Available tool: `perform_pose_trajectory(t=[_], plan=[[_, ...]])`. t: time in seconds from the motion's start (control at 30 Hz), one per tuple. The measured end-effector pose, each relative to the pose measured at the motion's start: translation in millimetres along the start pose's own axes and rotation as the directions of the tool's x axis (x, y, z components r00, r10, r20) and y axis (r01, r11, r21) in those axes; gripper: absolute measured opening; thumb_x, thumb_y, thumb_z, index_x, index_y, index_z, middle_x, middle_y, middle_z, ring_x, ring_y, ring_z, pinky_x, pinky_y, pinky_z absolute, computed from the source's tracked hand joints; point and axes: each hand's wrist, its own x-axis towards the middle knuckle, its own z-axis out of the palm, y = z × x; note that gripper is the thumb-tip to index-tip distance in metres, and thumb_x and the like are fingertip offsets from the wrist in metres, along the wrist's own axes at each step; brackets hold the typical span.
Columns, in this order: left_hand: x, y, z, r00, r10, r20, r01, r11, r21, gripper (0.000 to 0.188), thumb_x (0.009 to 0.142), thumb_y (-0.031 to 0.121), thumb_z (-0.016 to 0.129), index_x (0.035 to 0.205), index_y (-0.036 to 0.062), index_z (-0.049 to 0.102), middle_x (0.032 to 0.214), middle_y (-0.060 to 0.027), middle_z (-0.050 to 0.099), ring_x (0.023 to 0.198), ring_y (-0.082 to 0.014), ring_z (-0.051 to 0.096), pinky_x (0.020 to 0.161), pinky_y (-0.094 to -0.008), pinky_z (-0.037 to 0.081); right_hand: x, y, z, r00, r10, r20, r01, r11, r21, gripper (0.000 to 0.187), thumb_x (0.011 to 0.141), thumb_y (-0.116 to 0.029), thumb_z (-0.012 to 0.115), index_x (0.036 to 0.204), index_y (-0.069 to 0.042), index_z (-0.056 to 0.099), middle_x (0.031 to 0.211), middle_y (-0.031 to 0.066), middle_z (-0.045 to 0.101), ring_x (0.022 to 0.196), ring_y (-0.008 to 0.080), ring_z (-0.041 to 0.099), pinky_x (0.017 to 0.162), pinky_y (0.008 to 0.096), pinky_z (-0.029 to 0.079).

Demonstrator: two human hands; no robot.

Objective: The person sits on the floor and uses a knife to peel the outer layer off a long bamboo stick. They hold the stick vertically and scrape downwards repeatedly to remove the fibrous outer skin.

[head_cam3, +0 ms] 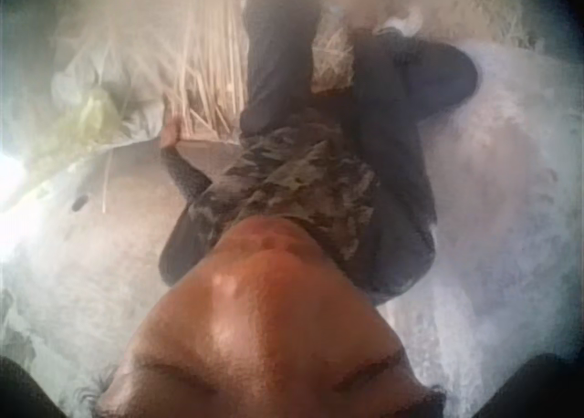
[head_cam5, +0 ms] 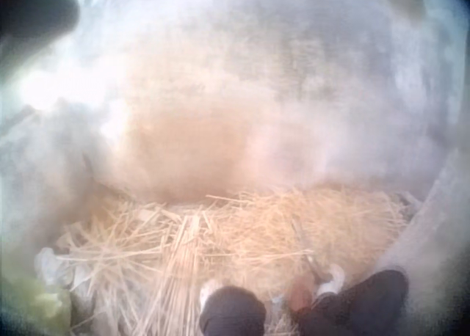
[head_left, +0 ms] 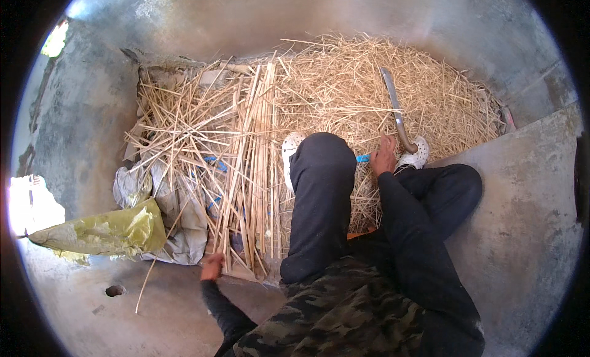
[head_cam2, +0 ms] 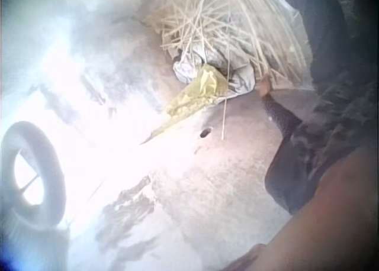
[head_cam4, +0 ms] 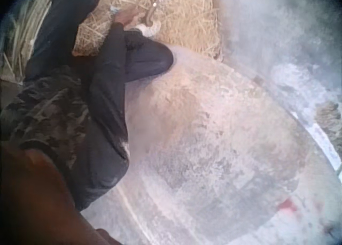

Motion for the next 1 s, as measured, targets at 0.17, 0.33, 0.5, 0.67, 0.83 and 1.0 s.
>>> perform_pose_trajectory(t=[0.17,0.33,0.5,0.67,0.83,1.0], plan=[[-77.7,-25.3,-110.8,0.973,-0.173,-0.153,0.201,0.961,0.191,0.038,0.079,0.044,0.074,0.077,0.0060,0.069,0.058,0.0034,0.052,0.051,-0.0068,0.046,0.045,-0.0268,0.036,-3.6,-17.4,14.7,0.984,-0.121,0.132,0.118,0.993,0.032,0.052,0.076,-0.007,0.059,0.126,-0.010,0.049,0.136,0.0157,0.038,0.097,0.0361,0.061,0.075,0.0439,0.052],[-158.8,33.6,-181.8,0.960,-0.100,-0.263,0.177,0.941,0.289,0.026,0.075,0.026,0.079,0.080,0.0017,0.071,0.055,-0.0011,0.057,0.044,-0.0086,0.048,0.040,-0.0280,0.037,-11.2,4.5,40.2,0.942,-0.122,0.312,0.181,0.969,-0.167,0.038,0.077,-0.008,0.060,0.115,-0.012,0.059,0.122,0.0128,0.049,0.100,0.0354,0.058,0.081,0.0449,0.048],[-238.0,80.7,-219.2,0.835,0.046,-0.548,0.099,0.968,0.232,0.019,0.074,0.009,0.075,0.084,-0.0050,0.068,0.056,-0.0021,0.056,0.046,-0.0089,0.050,0.041,-0.0270,0.037,-10.8,-0.7,32.6,0.906,-0.070,0.417,0.184,0.953,-0.240,0.029,0.081,-0.009,0.057,0.107,-0.016,0.065,0.112,0.0131,0.056,0.112,0.0322,0.052,0.091,0.0507,0.041],[-251.3,149.3,-211.9,0.634,0.455,-0.626,-0.205,0.878,0.432,0.017,0.080,0.006,0.069,0.089,-0.0076,0.065,0.062,-0.0025,0.055,0.055,-0.0080,0.049,0.051,-0.0257,0.040,-6.9,22.2,38.5,0.928,-0.294,0.230,0.352,0.894,-0.277,0.019,0.075,-0.010,0.063,0.092,-0.015,0.067,0.097,0.0080,0.055,0.095,0.0306,0.053,0.086,0.0426,0.041],[-166.7,166.3,-159.0,0.531,0.529,-0.662,-0.528,0.817,0.230,0.022,0.083,0.012,0.070,0.094,-0.0057,0.065,0.070,-0.0030,0.062,0.063,-0.0070,0.053,0.058,-0.0237,0.044,-10.1,9.5,22.0,0.943,-0.285,0.172,0.312,0.936,-0.161,0.021,0.072,-0.009,0.063,0.093,-0.013,0.064,0.092,0.0111,0.057,0.093,0.0331,0.055,0.083,0.0439,0.043],[-95.1,210.5,-62.0,0.549,0.549,-0.630,-0.711,0.703,-0.008,0.023,0.084,0.015,0.070,0.096,-0.0039,0.067,0.070,-0.0012,0.062,0.065,-0.0059,0.054,0.059,-0.0223,0.044,-3.0,6.3,31.5,0.932,-0.224,0.283,0.282,0.942,-0.183,0.024,0.070,-0.011,0.066,0.093,-0.010,0.061,0.090,0.0144,0.063,0.087,0.0386,0.059,0.075,0.0478,0.047]])
